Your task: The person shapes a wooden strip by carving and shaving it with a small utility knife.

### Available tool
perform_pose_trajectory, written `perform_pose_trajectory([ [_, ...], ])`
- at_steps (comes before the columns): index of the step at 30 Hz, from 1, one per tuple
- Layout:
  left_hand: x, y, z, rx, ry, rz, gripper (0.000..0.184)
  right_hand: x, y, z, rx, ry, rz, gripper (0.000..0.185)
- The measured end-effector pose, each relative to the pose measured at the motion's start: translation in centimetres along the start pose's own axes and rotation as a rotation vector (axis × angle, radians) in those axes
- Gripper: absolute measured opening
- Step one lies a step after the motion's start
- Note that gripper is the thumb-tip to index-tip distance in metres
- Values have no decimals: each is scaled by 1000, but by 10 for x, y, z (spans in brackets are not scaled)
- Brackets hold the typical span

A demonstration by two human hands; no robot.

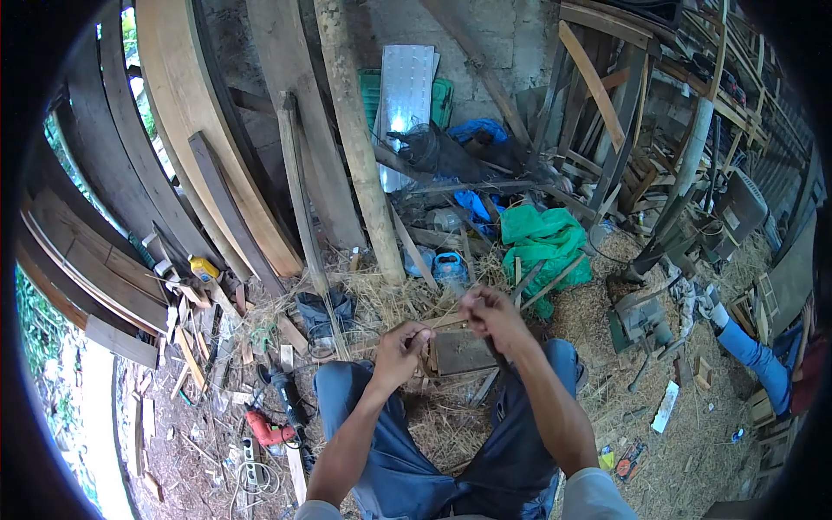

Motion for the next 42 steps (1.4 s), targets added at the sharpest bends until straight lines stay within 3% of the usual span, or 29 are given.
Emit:
perform_pose_trajectory([
  [5, 1, 5, 1, -33, 2, -48, 9, 10, 8, -29, 32, -68, -102, 11],
  [7, 3, 3, -3, 9, -27, -22, 9, -5, -5, -11, -12, -88, 30, 17],
  [16, 3, 1, 1, -67, 5, -11, 10, 7, 3, -17, 196, -19, -13, 5],
  [18, 5, -3, 2, -34, 5, -35, 10, -9, -5, 12, 237, 47, 43, 6],
  [20, 4, -3, 1, -7, 9, -54, 10, -10, -23, 11, 41, 43, 61, 9],
  [22, 4, 1, 3, -39, 30, -58, 10, -3, -15, 4, 54, 44, 93, 12],
  [24, 5, 7, 8, -82, 56, -60, 9, 8, 2, -14, 70, -8, -54, 12],
  [26, 10, 16, 12, -202, 111, -116, 8, 3, 5, -11, 32, -25, -70, 13],
  [33, 5, 6, 4, -130, 56, -96, 8, -8, -17, 15, 52, 77, 82, 8],
  [37, 9, 16, 6, -125, 60, -64, 9, 5, 8, -15, 72, -31, 11, 8],
  [40, 10, 0, 8, -106, 35, -4, 9, -11, -18, 23, 39, 77, 52, 10],
  [42, 8, 0, 6, -71, 18, -25, 9, -14, -19, 21, -9, 25, 48, 12],
])
Point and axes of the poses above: each hand's wrist, its own x-axis away from the middle knuckle, its own z-axis out of the back of the hand, y = z × x, the point moved 9 cm from there along -x, towards the middle knuckle, and after that the axes turned 14 degrees about z, right-handed, at the moved point
